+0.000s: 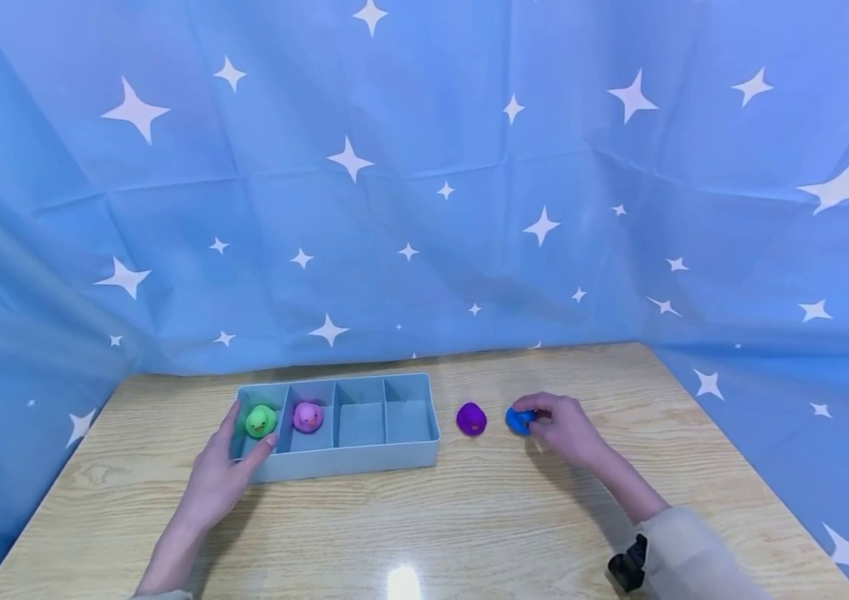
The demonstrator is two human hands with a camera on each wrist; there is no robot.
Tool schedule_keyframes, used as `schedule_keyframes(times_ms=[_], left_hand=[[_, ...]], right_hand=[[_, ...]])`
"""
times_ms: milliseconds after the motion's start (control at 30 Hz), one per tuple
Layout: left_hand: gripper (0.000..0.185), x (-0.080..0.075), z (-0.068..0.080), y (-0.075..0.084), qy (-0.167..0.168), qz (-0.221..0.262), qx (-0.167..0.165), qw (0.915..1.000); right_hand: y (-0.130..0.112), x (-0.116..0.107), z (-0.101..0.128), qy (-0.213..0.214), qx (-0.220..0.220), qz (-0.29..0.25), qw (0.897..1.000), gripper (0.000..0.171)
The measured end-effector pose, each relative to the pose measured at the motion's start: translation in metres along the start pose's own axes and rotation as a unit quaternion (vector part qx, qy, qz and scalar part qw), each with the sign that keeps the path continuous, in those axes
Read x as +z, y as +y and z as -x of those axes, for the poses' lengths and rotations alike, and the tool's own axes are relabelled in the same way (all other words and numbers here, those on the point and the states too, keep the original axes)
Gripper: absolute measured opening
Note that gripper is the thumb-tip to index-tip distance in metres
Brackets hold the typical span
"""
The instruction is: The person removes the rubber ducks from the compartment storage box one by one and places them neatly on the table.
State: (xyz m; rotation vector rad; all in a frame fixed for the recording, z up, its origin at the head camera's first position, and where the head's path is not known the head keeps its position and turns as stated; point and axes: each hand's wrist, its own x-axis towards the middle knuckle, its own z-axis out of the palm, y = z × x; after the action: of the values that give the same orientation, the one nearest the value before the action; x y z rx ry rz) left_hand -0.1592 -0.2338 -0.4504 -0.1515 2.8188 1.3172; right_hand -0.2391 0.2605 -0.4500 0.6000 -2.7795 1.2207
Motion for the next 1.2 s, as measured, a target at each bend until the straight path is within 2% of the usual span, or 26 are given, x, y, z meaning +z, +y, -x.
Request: schedule_keyframes(times_ms=[433, 733, 1033, 1200], left_hand=[[0.101, 0.0, -0.001, -0.001, 0.0, 0.002, -0.003, 1.0], [0.101, 0.0, -0.001, -0.001, 0.001, 0.001, -0.004, 1.0], [0.101, 0.0, -0.002, 0.0, 0.001, 0.002, -0.001, 1.0], [0.101, 0.0, -0.001, 0.001, 0.0, 0.003, -0.003, 1.0]], right_hand=[[-0.004, 0.01, -0.007, -0.003, -0.015, 0.006, 1.0, 0.032], [-0.006, 0.011, -0.01, -0.005, -0.022, 0.007, 1.0, 0.029], [-0.015, 0.005, -0.012, -0.013, 0.01, -0.001, 1.0, 0.029], [-0.03, 0.002, -0.018, -0.003, -0.029, -0.003, 1.0, 0.032]])
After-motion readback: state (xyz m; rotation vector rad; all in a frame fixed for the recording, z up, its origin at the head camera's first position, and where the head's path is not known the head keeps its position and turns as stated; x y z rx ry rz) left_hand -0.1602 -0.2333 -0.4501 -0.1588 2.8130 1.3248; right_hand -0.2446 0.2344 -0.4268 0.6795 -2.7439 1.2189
